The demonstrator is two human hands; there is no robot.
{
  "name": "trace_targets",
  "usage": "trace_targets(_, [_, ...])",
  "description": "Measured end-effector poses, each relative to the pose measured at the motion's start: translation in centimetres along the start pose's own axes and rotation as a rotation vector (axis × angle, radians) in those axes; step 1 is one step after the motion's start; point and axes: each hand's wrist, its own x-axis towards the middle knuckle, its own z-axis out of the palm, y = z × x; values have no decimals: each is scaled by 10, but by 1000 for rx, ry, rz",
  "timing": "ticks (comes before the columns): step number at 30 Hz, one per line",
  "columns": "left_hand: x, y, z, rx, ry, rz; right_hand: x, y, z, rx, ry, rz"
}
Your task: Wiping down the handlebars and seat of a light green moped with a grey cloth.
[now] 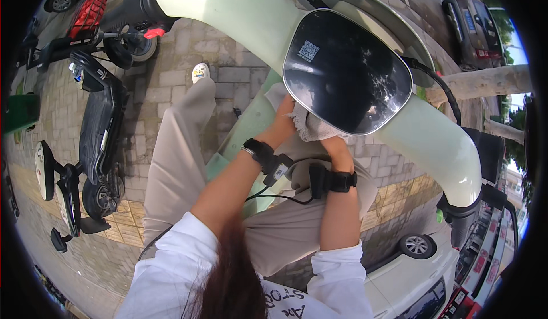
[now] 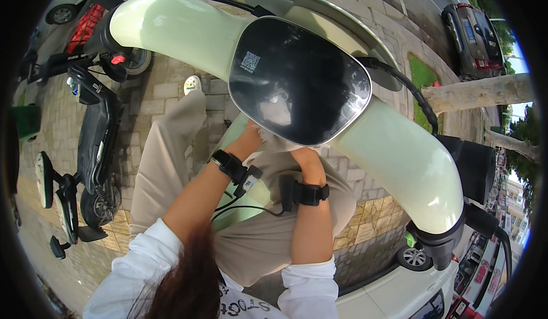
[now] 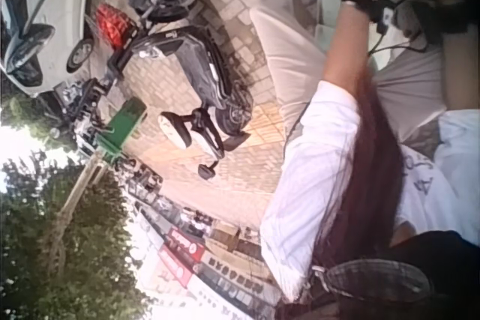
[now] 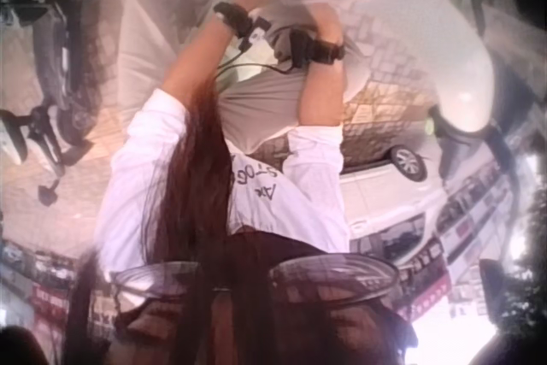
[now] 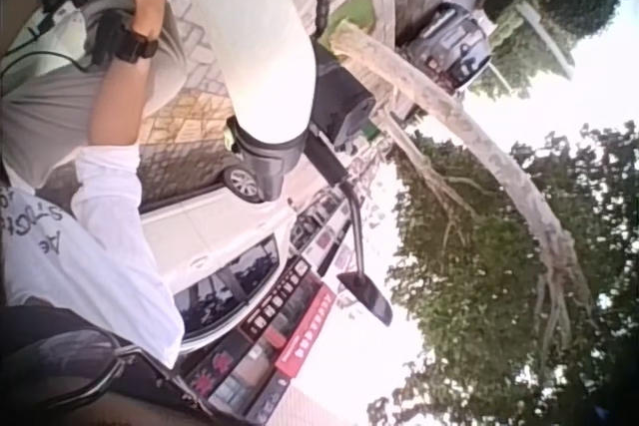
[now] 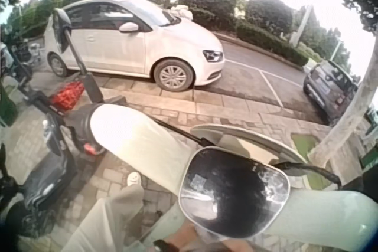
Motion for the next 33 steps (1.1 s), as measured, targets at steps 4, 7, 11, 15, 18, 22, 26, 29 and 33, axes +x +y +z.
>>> trace_targets(4, [7,14,-7,-31,-103,-85,5,-10,-11,-121,-81,47])
trace_targets(7, [6,6,-14,105,-122,118,9,-11,-11,-169,-278,182])
trace_targets(11, [14,4,-15,-8,-180,97,12,-4,-8,-206,-287,194])
trace_targets(15, [10,14,-8,103,-131,44,15,-1,-6,-224,-276,208])
trace_targets(18, [7,19,-6,215,-100,170,9,-4,-4,-245,-274,211])
trace_targets(22, [-1,30,-3,133,-79,328,-30,-12,-11,-266,-286,223])
trace_targets(26, [-6,3,5,241,42,202,-6,-10,-2,-294,-297,268])
trace_targets(29, [3,-8,-7,50,-138,121,-5,-9,1,-312,-285,300])
trace_targets(33, [12,-9,-8,-383,-76,-65,6,-8,3,-338,-250,320])
